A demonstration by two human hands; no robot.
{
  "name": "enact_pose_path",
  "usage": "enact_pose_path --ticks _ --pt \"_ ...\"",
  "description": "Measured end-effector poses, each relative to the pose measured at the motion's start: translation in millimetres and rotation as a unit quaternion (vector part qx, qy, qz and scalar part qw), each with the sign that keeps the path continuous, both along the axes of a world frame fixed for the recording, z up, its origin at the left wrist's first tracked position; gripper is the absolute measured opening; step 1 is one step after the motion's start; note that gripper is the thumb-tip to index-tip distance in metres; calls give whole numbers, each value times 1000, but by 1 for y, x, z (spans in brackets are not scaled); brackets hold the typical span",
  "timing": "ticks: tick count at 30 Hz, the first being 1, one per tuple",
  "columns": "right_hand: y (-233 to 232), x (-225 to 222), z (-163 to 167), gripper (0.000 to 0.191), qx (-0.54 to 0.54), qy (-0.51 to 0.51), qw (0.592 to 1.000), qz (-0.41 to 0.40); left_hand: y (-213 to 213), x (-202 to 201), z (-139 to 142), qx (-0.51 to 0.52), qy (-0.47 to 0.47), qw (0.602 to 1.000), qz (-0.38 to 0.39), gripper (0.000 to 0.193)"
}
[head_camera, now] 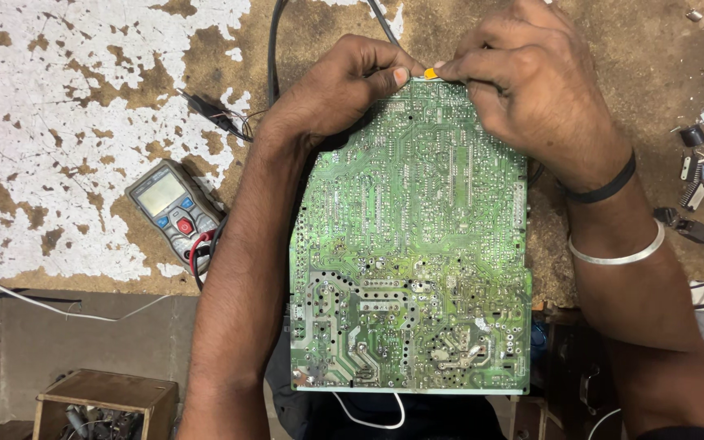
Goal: The person uses a yellow pencil to repeatedly touch and scrape specific points on a green circuit board. The person holds the board steady with one hand while working with the other. A multimeter and other tools are visible on the workbench.
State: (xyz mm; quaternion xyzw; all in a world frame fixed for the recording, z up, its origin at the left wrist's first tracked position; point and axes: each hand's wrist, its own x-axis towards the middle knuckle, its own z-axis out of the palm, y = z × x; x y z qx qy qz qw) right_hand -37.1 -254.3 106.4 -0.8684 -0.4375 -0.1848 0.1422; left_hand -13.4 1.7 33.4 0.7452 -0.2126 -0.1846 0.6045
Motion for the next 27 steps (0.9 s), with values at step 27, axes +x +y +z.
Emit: enact_pose_path --ticks 27 --pt "2 2 5 19 -1 10 1000 1 -2 0 1 -49 -43 998 -22 22"
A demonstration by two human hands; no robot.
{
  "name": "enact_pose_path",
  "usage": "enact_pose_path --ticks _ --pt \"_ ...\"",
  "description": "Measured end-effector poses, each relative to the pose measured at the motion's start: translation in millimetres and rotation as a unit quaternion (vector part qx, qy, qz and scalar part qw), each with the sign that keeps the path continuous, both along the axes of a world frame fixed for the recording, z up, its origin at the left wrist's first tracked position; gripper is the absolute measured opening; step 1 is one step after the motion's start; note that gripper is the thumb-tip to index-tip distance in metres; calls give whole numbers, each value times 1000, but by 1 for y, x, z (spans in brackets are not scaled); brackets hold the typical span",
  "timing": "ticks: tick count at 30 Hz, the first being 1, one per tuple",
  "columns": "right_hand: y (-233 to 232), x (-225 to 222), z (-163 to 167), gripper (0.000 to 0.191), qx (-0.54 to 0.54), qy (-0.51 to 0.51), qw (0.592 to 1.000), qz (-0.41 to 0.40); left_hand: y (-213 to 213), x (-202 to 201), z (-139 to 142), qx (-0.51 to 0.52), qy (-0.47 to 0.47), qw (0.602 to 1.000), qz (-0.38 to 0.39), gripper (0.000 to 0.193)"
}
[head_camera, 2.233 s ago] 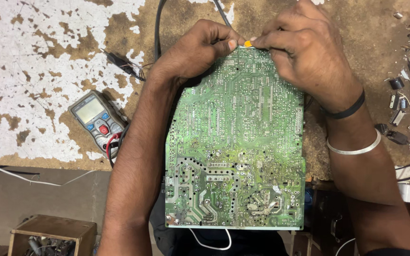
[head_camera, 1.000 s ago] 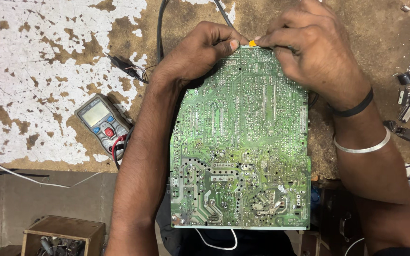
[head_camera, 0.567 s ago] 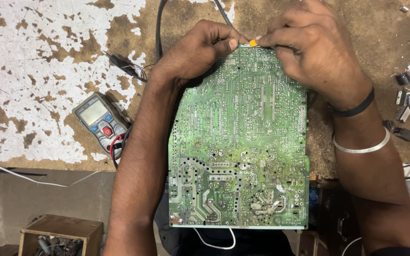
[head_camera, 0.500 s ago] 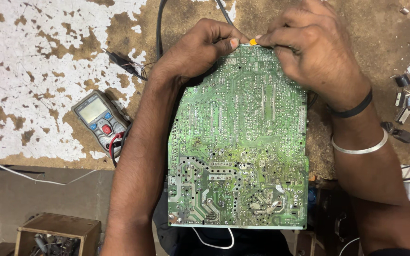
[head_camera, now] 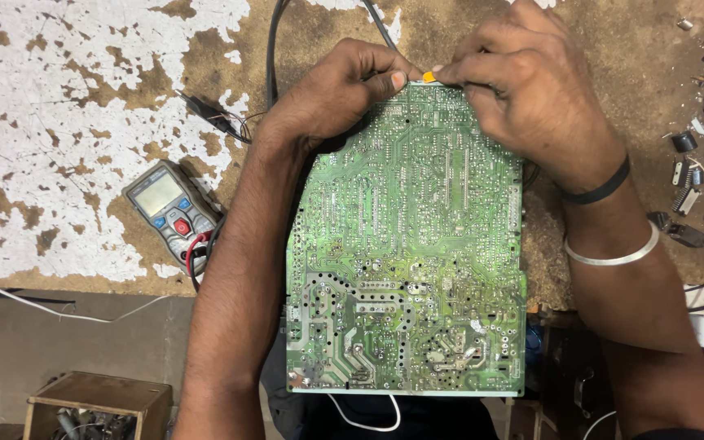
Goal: The person uses a yellow pencil to repeatedly touch and scrape specific points on a green circuit board. The person holds the board steady with one hand while working with the other. A multimeter and other tools are visible on the workbench.
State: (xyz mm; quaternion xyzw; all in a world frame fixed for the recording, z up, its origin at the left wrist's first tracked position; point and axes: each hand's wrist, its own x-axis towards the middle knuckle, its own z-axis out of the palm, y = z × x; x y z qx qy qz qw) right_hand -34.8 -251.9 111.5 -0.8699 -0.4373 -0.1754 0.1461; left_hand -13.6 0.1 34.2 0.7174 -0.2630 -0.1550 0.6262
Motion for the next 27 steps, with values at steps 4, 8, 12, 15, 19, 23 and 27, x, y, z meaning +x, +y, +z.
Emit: enact_pose_path --ticks 4,8,12,15,19,23,27 --pt "1 -1 2 23 11 15 1000 2 1 1 0 1 17 1000 3 22" --pt "2 -1 2 23 4 -1 1000 4 -1 0 0 -2 27 1000 2 22" --pt "1 -1 2 22 11 13 1000 9 0 0 -1 39 36 998 26 21" --pt "0 -2 0 19 12 21 1000 7 -1 1 -2 6 10 1000 12 22" --pt "-2 -1 -6 21 16 39 999 8 -1 1 -1 20 -2 1000 16 23" --pt "-3 1 -7 23 2 8 1000 5 -1 0 0 50 13 998 26 23" --pt "-1 0 -5 18 8 3 1000 4 -1 1 0 55 -7 998 28 23"
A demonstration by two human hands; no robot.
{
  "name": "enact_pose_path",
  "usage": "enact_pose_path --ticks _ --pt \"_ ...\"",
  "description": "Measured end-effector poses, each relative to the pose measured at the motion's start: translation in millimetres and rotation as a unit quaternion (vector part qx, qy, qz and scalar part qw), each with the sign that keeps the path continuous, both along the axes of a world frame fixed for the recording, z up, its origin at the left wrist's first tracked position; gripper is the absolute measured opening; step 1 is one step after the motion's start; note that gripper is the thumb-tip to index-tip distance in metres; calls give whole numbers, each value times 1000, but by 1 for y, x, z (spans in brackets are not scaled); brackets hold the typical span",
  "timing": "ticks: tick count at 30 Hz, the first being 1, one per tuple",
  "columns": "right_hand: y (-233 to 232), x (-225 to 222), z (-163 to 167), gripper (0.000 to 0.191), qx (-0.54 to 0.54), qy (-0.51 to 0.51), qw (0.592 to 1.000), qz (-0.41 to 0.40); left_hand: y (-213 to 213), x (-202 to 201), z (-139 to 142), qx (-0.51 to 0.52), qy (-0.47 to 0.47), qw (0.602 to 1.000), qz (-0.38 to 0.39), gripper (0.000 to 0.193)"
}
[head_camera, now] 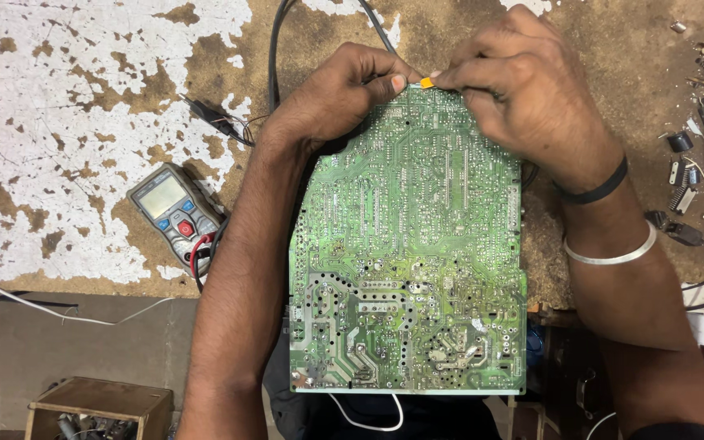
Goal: The person uses a yellow pencil to repeatedly touch and scrape specific points on a green circuit board. The person holds the board steady with one hand while working with the other. A multimeter and other tools are visible on the workbench.
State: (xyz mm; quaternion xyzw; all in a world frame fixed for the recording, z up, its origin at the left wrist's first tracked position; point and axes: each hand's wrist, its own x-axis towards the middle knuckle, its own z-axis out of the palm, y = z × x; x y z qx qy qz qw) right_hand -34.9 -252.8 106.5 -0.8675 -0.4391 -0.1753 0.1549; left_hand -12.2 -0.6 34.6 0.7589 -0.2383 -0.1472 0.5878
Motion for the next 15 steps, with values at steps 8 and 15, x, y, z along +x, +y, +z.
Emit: enact_pose_path --ticks 8,15 --pt "-3 1 -7 22 2 24 1000 4 0 1 -5 -69 12 997 -27 24" --pt "-4 2 -10 19 0 -4 1000 2 0 1 -5 -21 13 1000 -3 25"
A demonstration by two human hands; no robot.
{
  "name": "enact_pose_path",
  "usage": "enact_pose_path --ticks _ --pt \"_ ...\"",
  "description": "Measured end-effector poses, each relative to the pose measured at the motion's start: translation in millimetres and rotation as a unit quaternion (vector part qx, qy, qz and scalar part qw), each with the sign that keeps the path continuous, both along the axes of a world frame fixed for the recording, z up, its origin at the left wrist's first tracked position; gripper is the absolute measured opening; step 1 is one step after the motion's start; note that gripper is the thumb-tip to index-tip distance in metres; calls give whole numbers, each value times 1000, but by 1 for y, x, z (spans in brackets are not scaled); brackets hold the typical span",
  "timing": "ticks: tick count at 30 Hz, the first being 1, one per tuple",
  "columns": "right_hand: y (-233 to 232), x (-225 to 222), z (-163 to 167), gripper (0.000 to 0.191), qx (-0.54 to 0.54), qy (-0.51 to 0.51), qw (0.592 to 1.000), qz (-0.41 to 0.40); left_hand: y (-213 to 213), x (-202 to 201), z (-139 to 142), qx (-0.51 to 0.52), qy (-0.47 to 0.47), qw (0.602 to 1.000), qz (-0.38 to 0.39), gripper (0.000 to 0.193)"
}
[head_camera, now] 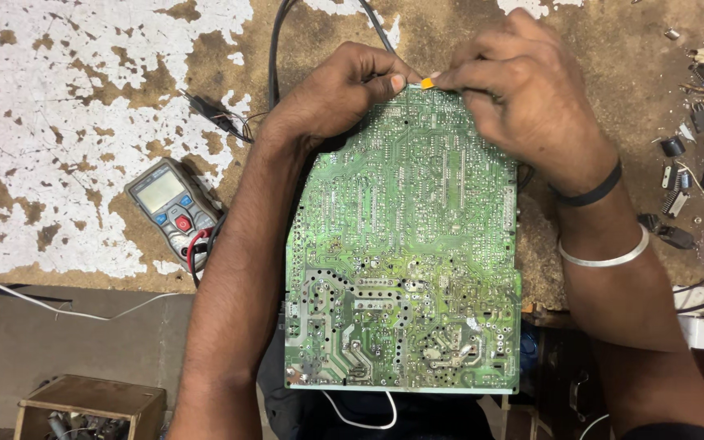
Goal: The person uses a yellow pencil to repeatedly touch and scrape specific points on a green circuit board. The person holds the board steady with one hand while working with the other. A multimeter and other tools are visible on the workbench.
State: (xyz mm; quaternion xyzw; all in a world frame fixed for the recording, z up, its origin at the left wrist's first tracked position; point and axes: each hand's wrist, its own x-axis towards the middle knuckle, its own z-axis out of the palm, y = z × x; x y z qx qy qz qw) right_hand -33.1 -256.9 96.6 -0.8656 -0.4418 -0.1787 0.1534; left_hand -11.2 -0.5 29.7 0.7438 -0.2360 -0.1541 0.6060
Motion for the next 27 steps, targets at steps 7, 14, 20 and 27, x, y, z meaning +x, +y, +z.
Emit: enact_pose_path --ticks 7,14,20,27 --pt "0 -1 5 23 -3 -12 1000 -8 0 0 -2 10 -20 1000 7 23" --pt "-2 0 2 26 -4 11 1000 -13 1 0 -2 -2 -14 1000 -7 23" --pt "-4 1 0 26 -12 2 1000 -12 0 -1 0 -17 -9 1000 -11 23" --pt "-6 2 -3 24 -5 20 1000 -15 1 -1 2 -38 9 999 -19 23"
